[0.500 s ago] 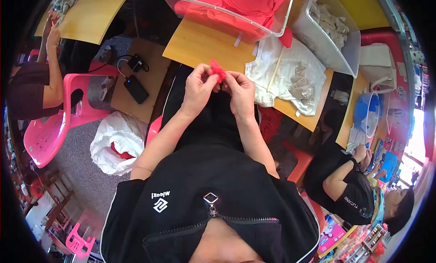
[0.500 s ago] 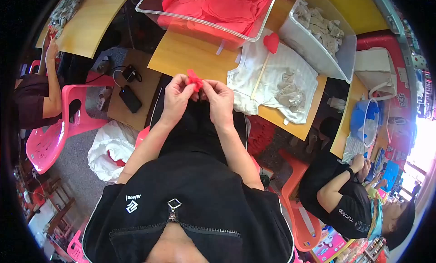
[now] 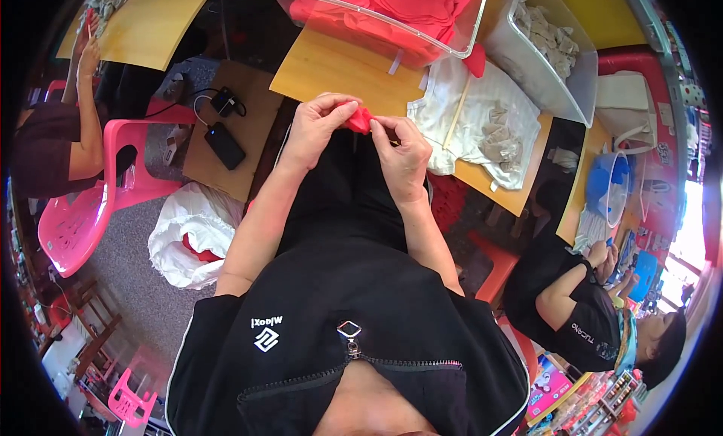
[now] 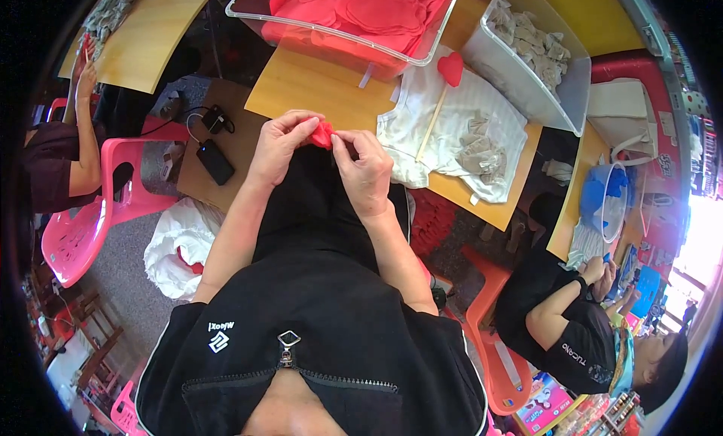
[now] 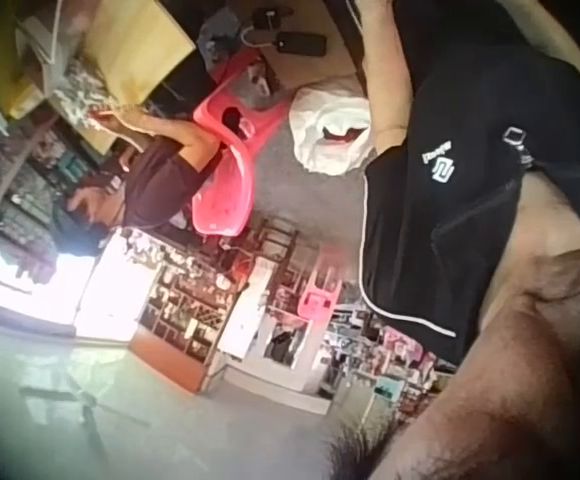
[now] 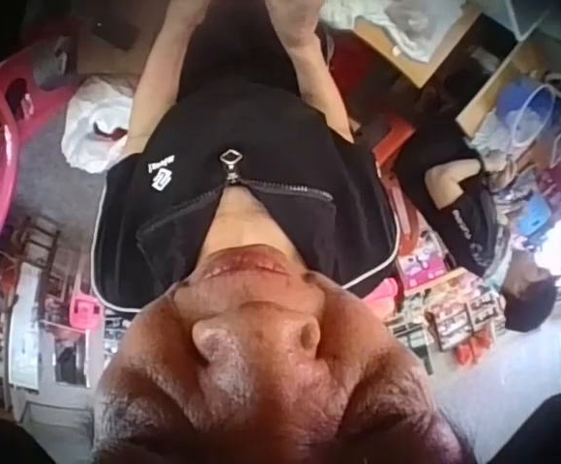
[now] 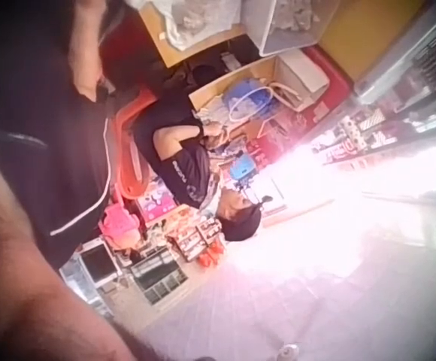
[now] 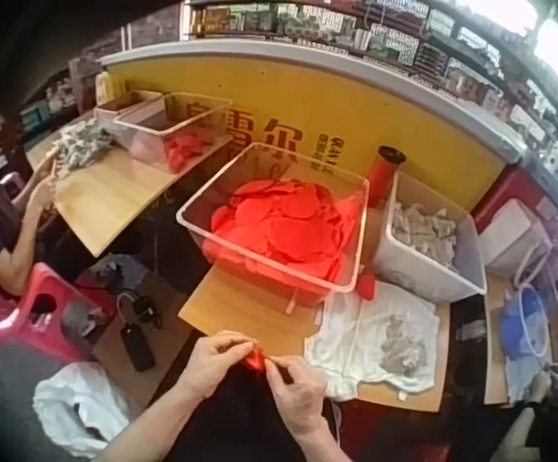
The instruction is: Assembling red leather decorative items by stuffing them with fiber using a wooden stick.
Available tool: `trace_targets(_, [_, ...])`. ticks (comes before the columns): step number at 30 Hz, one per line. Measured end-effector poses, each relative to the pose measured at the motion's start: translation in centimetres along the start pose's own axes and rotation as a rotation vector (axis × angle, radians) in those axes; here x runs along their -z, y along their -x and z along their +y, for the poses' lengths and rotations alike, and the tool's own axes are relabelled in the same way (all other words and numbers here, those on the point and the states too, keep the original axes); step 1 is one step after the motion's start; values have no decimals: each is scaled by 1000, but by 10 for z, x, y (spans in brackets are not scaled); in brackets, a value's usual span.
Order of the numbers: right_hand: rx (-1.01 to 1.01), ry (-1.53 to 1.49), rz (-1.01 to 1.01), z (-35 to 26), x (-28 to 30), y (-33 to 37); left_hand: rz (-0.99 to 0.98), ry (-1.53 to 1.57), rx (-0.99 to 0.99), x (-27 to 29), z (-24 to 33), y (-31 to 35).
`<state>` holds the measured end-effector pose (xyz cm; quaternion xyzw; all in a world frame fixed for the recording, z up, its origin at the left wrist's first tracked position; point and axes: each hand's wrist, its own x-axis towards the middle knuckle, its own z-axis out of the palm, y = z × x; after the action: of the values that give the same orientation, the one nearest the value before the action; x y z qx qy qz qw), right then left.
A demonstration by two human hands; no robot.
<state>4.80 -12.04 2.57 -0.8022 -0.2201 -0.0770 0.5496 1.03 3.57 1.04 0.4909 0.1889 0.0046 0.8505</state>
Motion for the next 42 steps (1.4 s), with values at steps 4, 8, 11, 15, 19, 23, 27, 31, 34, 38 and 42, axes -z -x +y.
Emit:
trace_targets(4, [-539,-668,121,19,9,-1,140,-241,-267,-14,-8,5])
trace_targets(8, [-861,-1271,81,32,23,-1,-7,-119,-217,-13,-11,3])
trace_targets(11, [-835,-1205,-22,22,23,2,-187,320,40,11,-8,-2])
trace_targets(15, [-416,-459,12,4,20,0,-139,658,15,-7,-5,2])
trace_targets(19, [-421,-493,164,9,22,-7,38,522,-59,-19,-17,9])
trace_targets(23, [-472,-580,216,12,29,-9,278,-1081,-927,-36,-3,22])
trace_targets(27, [-515,-525,168,4,22,-8,67,-1182,-1120,-39,3,12])
trace_targets(31, [-475,-441,119,13,25,-3,-45,-1151,-1133,-34,-6,2])
trace_targets(34, [-557,-736,178,17,36,-4,-120,-1092,-1206,-37,-7,3])
trace_targets(38, [-498,-855,337,42,66,-21,-69,-1001,-1363,-42,-3,8])
trace_targets(42, [-407,-745,479,79,123,-77,-17,-1004,-1203,-35,-11,14])
